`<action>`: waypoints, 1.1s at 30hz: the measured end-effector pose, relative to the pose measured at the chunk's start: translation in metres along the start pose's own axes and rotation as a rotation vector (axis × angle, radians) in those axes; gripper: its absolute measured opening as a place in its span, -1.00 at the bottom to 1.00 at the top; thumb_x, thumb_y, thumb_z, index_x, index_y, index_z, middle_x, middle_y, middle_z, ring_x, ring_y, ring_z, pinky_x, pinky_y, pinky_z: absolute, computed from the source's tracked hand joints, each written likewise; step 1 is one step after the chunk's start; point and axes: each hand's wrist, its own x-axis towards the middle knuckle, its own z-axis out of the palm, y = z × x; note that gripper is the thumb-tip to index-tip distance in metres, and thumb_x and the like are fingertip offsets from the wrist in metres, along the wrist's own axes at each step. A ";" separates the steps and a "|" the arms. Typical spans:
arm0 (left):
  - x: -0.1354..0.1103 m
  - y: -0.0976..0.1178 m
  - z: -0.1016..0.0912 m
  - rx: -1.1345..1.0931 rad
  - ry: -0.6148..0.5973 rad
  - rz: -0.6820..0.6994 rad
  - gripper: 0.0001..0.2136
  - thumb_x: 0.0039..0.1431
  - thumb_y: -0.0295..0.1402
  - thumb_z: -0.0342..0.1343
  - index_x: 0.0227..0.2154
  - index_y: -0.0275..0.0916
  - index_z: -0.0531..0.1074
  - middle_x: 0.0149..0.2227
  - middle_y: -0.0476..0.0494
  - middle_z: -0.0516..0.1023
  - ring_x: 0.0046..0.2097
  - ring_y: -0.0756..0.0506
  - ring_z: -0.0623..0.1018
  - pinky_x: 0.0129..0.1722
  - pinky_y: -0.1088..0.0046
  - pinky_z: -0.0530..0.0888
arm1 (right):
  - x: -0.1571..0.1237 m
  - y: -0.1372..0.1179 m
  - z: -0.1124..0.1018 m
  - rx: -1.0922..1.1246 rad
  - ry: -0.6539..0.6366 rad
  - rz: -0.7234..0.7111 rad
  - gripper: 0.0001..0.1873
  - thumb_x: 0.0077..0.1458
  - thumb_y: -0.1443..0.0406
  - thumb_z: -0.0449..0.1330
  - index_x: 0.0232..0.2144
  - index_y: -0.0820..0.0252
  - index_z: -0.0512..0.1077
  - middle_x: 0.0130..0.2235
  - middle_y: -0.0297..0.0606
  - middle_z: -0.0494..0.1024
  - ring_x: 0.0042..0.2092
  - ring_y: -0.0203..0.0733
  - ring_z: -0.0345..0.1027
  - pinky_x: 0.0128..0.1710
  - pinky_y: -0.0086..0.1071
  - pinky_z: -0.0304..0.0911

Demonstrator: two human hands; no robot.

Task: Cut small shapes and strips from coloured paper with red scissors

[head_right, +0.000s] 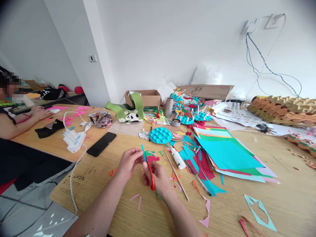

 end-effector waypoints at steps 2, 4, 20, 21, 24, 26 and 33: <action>0.001 -0.001 0.000 0.025 0.008 -0.005 -0.86 -0.23 -0.36 0.25 -0.61 -0.32 0.43 -0.63 -0.04 0.45 -0.57 0.04 0.41 -0.52 0.53 0.35 | 0.000 0.001 0.000 -0.017 -0.004 -0.002 -0.57 -0.06 -0.06 0.16 -0.56 0.15 0.19 -0.66 -0.43 0.36 -0.63 -0.32 0.23 -0.65 -0.48 0.02; 0.003 -0.003 -0.001 0.055 0.016 -0.010 -0.86 -0.22 -0.37 0.24 -0.61 -0.33 0.43 -0.64 -0.04 0.45 -0.57 0.04 0.41 -0.53 0.53 0.35 | 0.001 0.002 -0.001 -0.036 -0.008 -0.010 -0.56 -0.05 -0.07 0.15 -0.56 0.14 0.18 -0.67 -0.43 0.35 -0.64 -0.32 0.23 -0.65 -0.48 0.02; 0.003 -0.005 -0.001 0.133 0.046 -0.022 -0.85 -0.22 -0.35 0.24 -0.61 -0.34 0.42 -0.64 -0.05 0.45 -0.58 0.04 0.41 -0.55 0.54 0.35 | 0.007 0.010 -0.001 -0.099 0.028 0.018 -0.51 -0.09 -0.12 0.14 -0.55 0.15 0.14 -0.67 -0.46 0.31 -0.68 -0.36 0.22 -0.70 -0.50 0.03; 0.003 -0.005 -0.001 0.135 0.049 -0.023 -0.85 -0.22 -0.35 0.24 -0.62 -0.34 0.42 -0.64 -0.05 0.45 -0.58 0.04 0.41 -0.55 0.54 0.35 | 0.007 0.010 -0.001 -0.099 0.028 0.017 -0.51 -0.09 -0.12 0.14 -0.55 0.15 0.14 -0.67 -0.46 0.31 -0.68 -0.36 0.22 -0.70 -0.50 0.04; 0.004 -0.005 -0.002 0.134 0.052 -0.028 -0.85 -0.22 -0.36 0.23 -0.62 -0.34 0.41 -0.64 -0.04 0.45 -0.59 0.05 0.40 -0.55 0.54 0.36 | 0.008 0.011 -0.001 -0.106 0.029 0.016 -0.50 -0.10 -0.12 0.14 -0.56 0.16 0.14 -0.67 -0.44 0.33 -0.68 -0.37 0.22 -0.71 -0.51 0.04; 0.004 -0.006 -0.002 0.133 0.053 -0.030 -0.85 -0.22 -0.36 0.23 -0.63 -0.34 0.41 -0.64 -0.05 0.45 -0.59 0.05 0.40 -0.55 0.54 0.36 | 0.008 0.012 -0.001 -0.112 0.035 0.018 -0.50 -0.10 -0.13 0.14 -0.56 0.16 0.14 -0.67 -0.44 0.34 -0.69 -0.37 0.21 -0.72 -0.51 0.04; 0.005 -0.009 -0.006 0.148 0.048 -0.020 -0.86 -0.19 -0.35 0.21 -0.60 -0.33 0.42 -0.63 -0.05 0.45 -0.59 0.05 0.40 -0.54 0.53 0.36 | 0.009 0.014 -0.002 -0.107 0.021 0.007 -0.52 -0.06 -0.11 0.13 -0.55 0.16 0.15 -0.65 -0.44 0.35 -0.69 -0.37 0.23 -0.71 -0.51 0.04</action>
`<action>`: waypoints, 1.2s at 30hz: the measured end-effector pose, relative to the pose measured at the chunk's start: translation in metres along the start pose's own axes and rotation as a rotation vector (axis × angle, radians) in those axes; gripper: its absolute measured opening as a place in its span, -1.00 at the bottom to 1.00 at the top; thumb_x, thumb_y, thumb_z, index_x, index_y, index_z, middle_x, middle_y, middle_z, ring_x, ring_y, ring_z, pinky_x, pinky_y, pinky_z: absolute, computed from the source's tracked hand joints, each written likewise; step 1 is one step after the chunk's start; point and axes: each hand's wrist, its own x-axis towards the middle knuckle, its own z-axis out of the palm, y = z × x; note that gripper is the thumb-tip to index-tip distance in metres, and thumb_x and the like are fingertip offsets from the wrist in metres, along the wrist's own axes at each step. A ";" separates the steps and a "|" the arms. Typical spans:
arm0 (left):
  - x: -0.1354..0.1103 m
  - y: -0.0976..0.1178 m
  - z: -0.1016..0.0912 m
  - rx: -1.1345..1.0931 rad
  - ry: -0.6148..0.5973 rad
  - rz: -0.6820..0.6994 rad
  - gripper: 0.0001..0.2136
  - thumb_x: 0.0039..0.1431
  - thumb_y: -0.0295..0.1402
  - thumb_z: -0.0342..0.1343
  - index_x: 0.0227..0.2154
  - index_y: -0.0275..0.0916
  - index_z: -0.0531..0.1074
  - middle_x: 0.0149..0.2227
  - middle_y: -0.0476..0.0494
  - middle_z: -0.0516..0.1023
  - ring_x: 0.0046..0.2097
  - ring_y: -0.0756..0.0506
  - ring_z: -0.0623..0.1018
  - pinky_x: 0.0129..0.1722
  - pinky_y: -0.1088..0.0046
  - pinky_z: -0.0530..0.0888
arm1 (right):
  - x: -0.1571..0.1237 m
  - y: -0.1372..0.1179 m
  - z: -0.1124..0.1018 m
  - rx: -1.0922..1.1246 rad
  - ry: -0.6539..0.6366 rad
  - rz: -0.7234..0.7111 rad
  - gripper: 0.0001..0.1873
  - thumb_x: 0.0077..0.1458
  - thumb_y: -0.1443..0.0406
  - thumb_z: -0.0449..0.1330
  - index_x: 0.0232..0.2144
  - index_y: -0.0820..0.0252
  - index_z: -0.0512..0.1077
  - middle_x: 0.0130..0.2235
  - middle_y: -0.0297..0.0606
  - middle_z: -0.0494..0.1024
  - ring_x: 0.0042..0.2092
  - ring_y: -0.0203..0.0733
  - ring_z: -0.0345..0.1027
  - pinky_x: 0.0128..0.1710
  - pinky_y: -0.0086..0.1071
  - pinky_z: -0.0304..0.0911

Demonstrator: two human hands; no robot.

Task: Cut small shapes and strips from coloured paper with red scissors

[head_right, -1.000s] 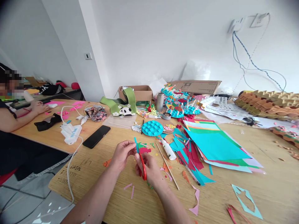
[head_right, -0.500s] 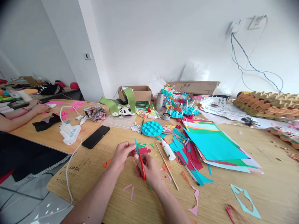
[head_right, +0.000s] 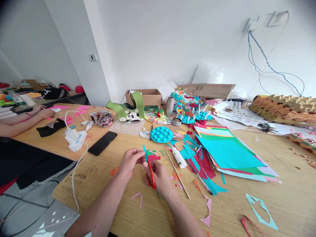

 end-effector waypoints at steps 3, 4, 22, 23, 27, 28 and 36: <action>0.001 -0.001 -0.001 0.006 -0.007 0.001 -0.86 -0.17 -0.35 0.21 -0.59 -0.33 0.42 -0.63 -0.04 0.45 -0.59 0.05 0.40 -0.54 0.53 0.36 | -0.001 -0.001 0.000 0.003 -0.008 0.001 -0.51 -0.06 -0.11 0.12 -0.55 0.16 0.14 -0.67 -0.45 0.34 -0.69 -0.38 0.21 -0.71 -0.51 0.03; 0.001 -0.001 -0.001 0.007 -0.008 0.001 -0.86 -0.17 -0.35 0.21 -0.59 -0.33 0.42 -0.63 -0.05 0.45 -0.59 0.05 0.41 -0.53 0.53 0.36 | -0.001 -0.001 0.000 0.004 -0.007 0.001 -0.51 -0.07 -0.12 0.12 -0.56 0.15 0.14 -0.67 -0.45 0.34 -0.69 -0.38 0.20 -0.71 -0.51 0.03; -0.001 0.005 0.002 -0.050 0.009 -0.012 -0.87 -0.24 -0.37 0.24 -0.63 -0.33 0.43 -0.64 -0.04 0.45 -0.58 0.04 0.42 -0.55 0.54 0.36 | -0.004 -0.009 -0.001 -0.014 0.010 0.029 -0.50 -0.12 -0.14 0.15 -0.56 0.16 0.17 -0.67 -0.43 0.34 -0.67 -0.36 0.22 -0.70 -0.51 0.05; -0.001 0.005 0.002 -0.052 0.006 -0.008 -0.87 -0.23 -0.37 0.23 -0.63 -0.33 0.43 -0.64 -0.04 0.46 -0.58 0.04 0.42 -0.54 0.53 0.36 | -0.004 -0.010 -0.001 -0.015 0.007 0.027 -0.50 -0.12 -0.14 0.14 -0.56 0.16 0.17 -0.66 -0.43 0.34 -0.67 -0.36 0.22 -0.69 -0.50 0.05; -0.001 0.006 0.002 -0.041 0.009 -0.029 -0.87 -0.21 -0.36 0.22 -0.62 -0.33 0.44 -0.65 -0.05 0.46 -0.59 0.05 0.41 -0.55 0.55 0.35 | -0.005 -0.010 0.000 -0.009 -0.002 0.027 -0.49 -0.09 -0.16 0.10 -0.56 0.15 0.16 -0.67 -0.43 0.34 -0.68 -0.35 0.21 -0.70 -0.49 0.03; -0.001 0.007 0.002 -0.040 0.012 -0.032 -0.87 -0.22 -0.36 0.23 -0.63 -0.33 0.44 -0.65 -0.05 0.46 -0.59 0.05 0.41 -0.55 0.55 0.34 | -0.004 -0.010 0.000 -0.012 -0.009 0.027 -0.49 -0.08 -0.16 0.09 -0.56 0.15 0.15 -0.66 -0.43 0.34 -0.68 -0.35 0.21 -0.69 -0.49 0.03; -0.001 0.006 0.002 -0.018 0.014 -0.028 -0.86 -0.23 -0.36 0.23 -0.63 -0.34 0.43 -0.66 -0.05 0.45 -0.59 0.04 0.41 -0.56 0.54 0.35 | 0.001 0.002 0.000 0.029 -0.033 0.024 -0.49 -0.08 -0.14 0.10 -0.54 0.16 0.16 -0.65 -0.45 0.35 -0.70 -0.38 0.21 -0.72 -0.51 0.02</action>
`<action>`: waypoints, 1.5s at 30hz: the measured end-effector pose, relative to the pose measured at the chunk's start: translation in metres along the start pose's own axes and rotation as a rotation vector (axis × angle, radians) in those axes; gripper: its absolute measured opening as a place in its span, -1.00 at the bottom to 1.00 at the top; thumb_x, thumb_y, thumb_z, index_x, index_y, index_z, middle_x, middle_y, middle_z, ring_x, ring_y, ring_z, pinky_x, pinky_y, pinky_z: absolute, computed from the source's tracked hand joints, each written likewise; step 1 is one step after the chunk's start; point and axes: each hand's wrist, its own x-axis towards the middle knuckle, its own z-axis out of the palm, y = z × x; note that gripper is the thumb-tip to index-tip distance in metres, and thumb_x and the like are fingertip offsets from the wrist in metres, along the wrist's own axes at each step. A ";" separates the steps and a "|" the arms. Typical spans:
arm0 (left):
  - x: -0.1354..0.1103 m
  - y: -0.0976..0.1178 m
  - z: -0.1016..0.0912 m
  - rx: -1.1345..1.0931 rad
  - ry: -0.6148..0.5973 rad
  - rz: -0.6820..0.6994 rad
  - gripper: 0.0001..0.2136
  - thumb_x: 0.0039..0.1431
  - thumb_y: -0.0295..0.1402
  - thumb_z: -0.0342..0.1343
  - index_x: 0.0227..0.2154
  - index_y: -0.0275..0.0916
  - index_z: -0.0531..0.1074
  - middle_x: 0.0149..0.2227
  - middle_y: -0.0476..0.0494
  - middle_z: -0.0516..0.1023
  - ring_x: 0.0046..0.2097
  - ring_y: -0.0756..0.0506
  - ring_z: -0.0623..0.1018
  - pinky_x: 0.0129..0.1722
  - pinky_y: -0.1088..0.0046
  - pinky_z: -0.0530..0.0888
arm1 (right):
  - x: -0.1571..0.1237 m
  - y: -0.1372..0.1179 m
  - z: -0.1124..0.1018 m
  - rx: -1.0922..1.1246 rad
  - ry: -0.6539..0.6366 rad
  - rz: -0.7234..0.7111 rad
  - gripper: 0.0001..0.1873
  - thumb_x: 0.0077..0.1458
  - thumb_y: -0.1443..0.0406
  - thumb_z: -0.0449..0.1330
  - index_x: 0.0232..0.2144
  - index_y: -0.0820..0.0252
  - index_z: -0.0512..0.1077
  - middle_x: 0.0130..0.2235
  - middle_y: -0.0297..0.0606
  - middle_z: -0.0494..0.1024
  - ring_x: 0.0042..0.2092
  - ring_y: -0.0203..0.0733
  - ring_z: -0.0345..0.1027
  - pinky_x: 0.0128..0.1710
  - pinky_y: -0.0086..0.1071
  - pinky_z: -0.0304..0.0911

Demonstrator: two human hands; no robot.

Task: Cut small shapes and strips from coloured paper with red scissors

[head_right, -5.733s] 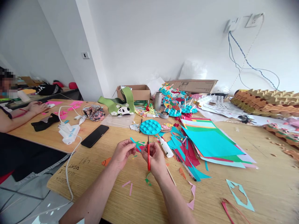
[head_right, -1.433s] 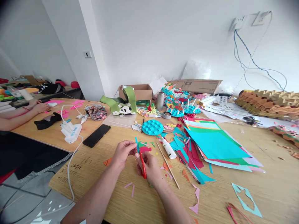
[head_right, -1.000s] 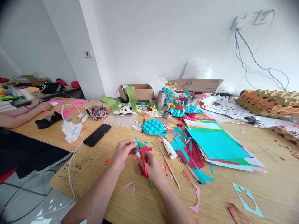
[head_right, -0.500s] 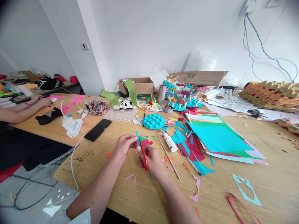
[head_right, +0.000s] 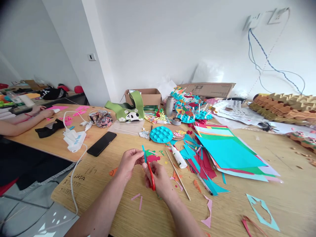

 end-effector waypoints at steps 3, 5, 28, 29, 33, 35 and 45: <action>-0.001 0.000 0.000 -0.007 0.004 -0.004 -0.86 -0.23 -0.36 0.23 -0.63 -0.34 0.43 -0.66 -0.05 0.45 -0.59 0.05 0.41 -0.56 0.55 0.35 | -0.002 -0.003 0.001 -0.005 0.001 -0.003 -0.49 -0.07 -0.15 0.10 -0.54 0.16 0.16 -0.66 -0.45 0.34 -0.70 -0.38 0.21 -0.71 -0.51 0.02; -0.001 0.000 0.000 -0.011 0.008 -0.010 -0.87 -0.24 -0.37 0.22 -0.64 -0.33 0.43 -0.66 -0.05 0.45 -0.60 0.05 0.40 -0.56 0.54 0.35 | -0.003 -0.006 0.002 -0.010 0.010 -0.006 -0.49 -0.08 -0.15 0.09 -0.55 0.16 0.15 -0.66 -0.45 0.34 -0.69 -0.37 0.21 -0.71 -0.51 0.03; -0.001 0.000 0.001 -0.018 0.009 -0.014 -0.87 -0.22 -0.37 0.22 -0.64 -0.32 0.41 -0.65 -0.04 0.44 -0.60 0.05 0.40 -0.57 0.54 0.33 | -0.002 -0.005 0.003 -0.055 0.017 0.000 -0.50 -0.06 -0.15 0.07 -0.54 0.14 0.13 -0.66 -0.44 0.35 -0.72 -0.38 0.17 -0.73 -0.51 -0.02; -0.001 0.000 0.001 -0.018 0.008 -0.015 -0.87 -0.23 -0.36 0.22 -0.65 -0.32 0.41 -0.65 -0.04 0.44 -0.60 0.05 0.40 -0.57 0.54 0.33 | -0.003 -0.006 0.003 -0.055 0.014 -0.003 -0.49 -0.06 -0.16 0.07 -0.55 0.14 0.13 -0.66 -0.44 0.34 -0.72 -0.38 0.17 -0.74 -0.51 -0.03; -0.001 0.000 0.001 -0.020 0.005 -0.014 -0.84 -0.24 -0.34 0.24 -0.66 -0.32 0.41 -0.65 -0.04 0.44 -0.60 0.05 0.40 -0.57 0.55 0.32 | -0.006 -0.011 0.003 -0.041 0.009 0.001 -0.48 -0.07 -0.17 0.06 -0.55 0.14 0.12 -0.68 -0.47 0.30 -0.71 -0.37 0.17 -0.72 -0.50 -0.04; -0.001 0.000 0.001 -0.022 0.005 -0.017 -0.84 -0.24 -0.34 0.24 -0.65 -0.32 0.41 -0.65 -0.04 0.44 -0.60 0.05 0.40 -0.57 0.55 0.32 | -0.006 -0.012 0.003 -0.042 0.007 0.011 -0.48 -0.08 -0.18 0.07 -0.55 0.14 0.12 -0.69 -0.48 0.29 -0.70 -0.36 0.18 -0.72 -0.50 -0.03; 0.003 -0.002 -0.002 -0.065 0.075 0.015 -0.86 -0.24 -0.34 0.22 -0.63 -0.32 0.43 -0.65 -0.04 0.44 -0.58 0.04 0.40 -0.53 0.53 0.33 | -0.003 -0.010 -0.004 -0.046 0.194 -0.102 -0.51 -0.01 -0.14 0.05 -0.48 0.17 0.22 -0.58 -0.38 0.35 -0.61 -0.33 0.22 -0.63 -0.45 0.12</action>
